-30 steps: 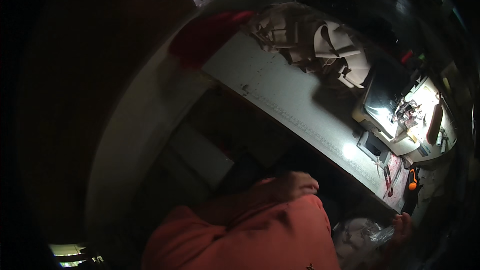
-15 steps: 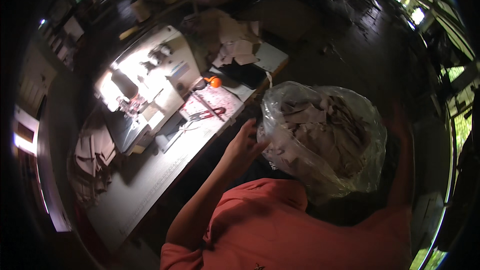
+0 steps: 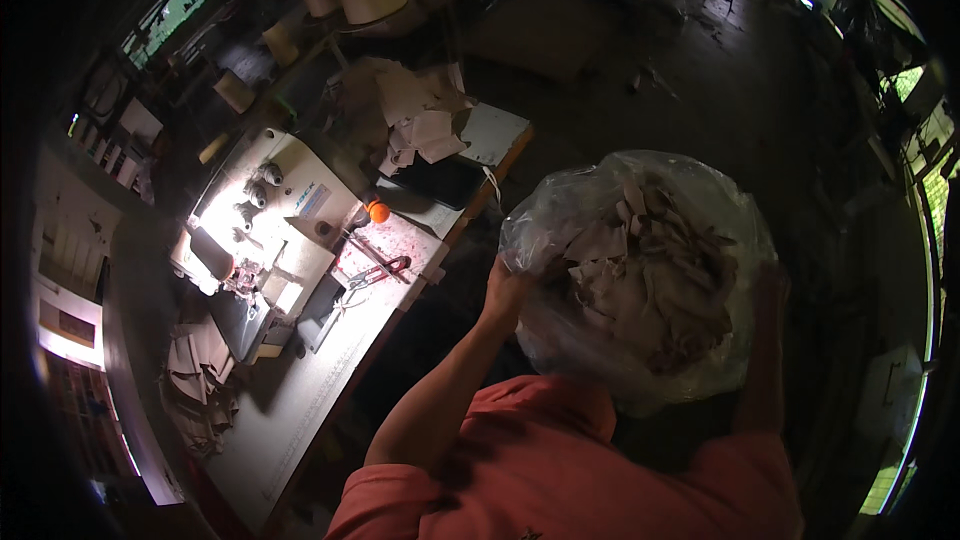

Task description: The person repeatedly folds light-colored fabric pieces by hand and places them on a table next to a sewing machine. At the end, the person gathers the folded pieces and places them into a clear plastic bag.

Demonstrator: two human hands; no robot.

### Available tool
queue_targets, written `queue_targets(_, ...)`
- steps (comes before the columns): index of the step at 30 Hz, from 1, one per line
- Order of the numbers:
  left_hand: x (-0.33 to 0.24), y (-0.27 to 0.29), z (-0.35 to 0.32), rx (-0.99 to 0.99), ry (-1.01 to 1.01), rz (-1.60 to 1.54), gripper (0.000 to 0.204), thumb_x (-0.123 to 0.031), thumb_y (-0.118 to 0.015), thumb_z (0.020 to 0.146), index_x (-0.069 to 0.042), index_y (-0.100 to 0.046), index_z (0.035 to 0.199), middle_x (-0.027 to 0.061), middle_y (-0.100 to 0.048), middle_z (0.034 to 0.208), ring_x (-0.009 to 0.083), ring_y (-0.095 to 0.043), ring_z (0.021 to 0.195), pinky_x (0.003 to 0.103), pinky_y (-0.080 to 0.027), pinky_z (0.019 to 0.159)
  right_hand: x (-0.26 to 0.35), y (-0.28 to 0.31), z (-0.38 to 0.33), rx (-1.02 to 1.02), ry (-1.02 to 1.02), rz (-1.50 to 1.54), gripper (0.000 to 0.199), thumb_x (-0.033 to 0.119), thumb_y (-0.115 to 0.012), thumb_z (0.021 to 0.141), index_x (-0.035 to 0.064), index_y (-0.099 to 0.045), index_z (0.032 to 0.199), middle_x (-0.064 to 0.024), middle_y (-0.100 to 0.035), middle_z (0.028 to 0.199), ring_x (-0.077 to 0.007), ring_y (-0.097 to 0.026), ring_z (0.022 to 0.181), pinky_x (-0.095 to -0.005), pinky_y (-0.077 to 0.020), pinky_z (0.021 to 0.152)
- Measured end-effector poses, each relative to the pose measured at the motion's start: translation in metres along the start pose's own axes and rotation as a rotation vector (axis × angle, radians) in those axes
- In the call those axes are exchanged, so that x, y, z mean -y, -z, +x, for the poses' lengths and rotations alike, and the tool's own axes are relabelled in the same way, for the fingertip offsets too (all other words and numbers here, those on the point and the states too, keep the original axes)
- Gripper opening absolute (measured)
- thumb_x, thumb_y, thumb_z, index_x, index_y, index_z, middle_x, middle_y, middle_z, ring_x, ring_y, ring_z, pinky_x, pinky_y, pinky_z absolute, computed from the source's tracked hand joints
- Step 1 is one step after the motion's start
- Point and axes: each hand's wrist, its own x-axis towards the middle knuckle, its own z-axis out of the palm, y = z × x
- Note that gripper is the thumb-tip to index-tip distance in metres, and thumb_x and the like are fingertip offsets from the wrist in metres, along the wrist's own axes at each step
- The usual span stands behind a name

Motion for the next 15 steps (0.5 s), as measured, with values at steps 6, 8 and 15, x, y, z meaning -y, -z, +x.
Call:
queue_targets(6, -0.065, -0.032, -0.023, 0.061, 0.161, -0.38, 0.033, -0.002, -0.046, 0.066, -0.004, -0.048, 0.099, 0.0044, -0.05, 0.075, 0.0167, -0.05, 0.062, 0.029, -0.043, 0.054, -0.044, 0.097, 0.046, -0.473, 0.183, -0.339, 0.036, 0.012, -0.055, 0.067, 0.0052, -0.053, 0.102, -0.014, -0.053, 0.1, -0.0292, -0.048, 0.097, -0.0368, -0.0374, 0.085)
queue_targets(8, -0.08, -0.038, -0.032, 0.08, 0.106, -0.495, 0.027, -0.003, -0.048, 0.066, -0.003, -0.051, 0.093, 0.0051, -0.05, 0.073, 0.018, -0.051, 0.064, 0.031, -0.043, 0.055, -0.051, 0.133, 0.061, -0.649, 0.262, -0.326, 0.029, 0.013, -0.054, 0.069, 0.0056, -0.054, 0.097, -0.0133, -0.054, 0.098, -0.0275, -0.049, 0.095, -0.0359, -0.0384, 0.083)
queue_targets(15, -0.139, -0.042, -0.085, 0.042, 0.119, -0.714, 0.015, -0.003, -0.05, 0.068, -0.002, -0.055, 0.082, 0.0058, -0.054, 0.074, 0.0167, -0.054, 0.063, 0.03, -0.046, 0.058, -0.102, 0.273, 0.148, -1.177, 0.421, -0.394, 0.024, 0.022, -0.049, 0.078, 0.0063, -0.053, 0.095, -0.0114, -0.054, 0.095, -0.0228, -0.049, 0.09, -0.0332, -0.0397, 0.079)
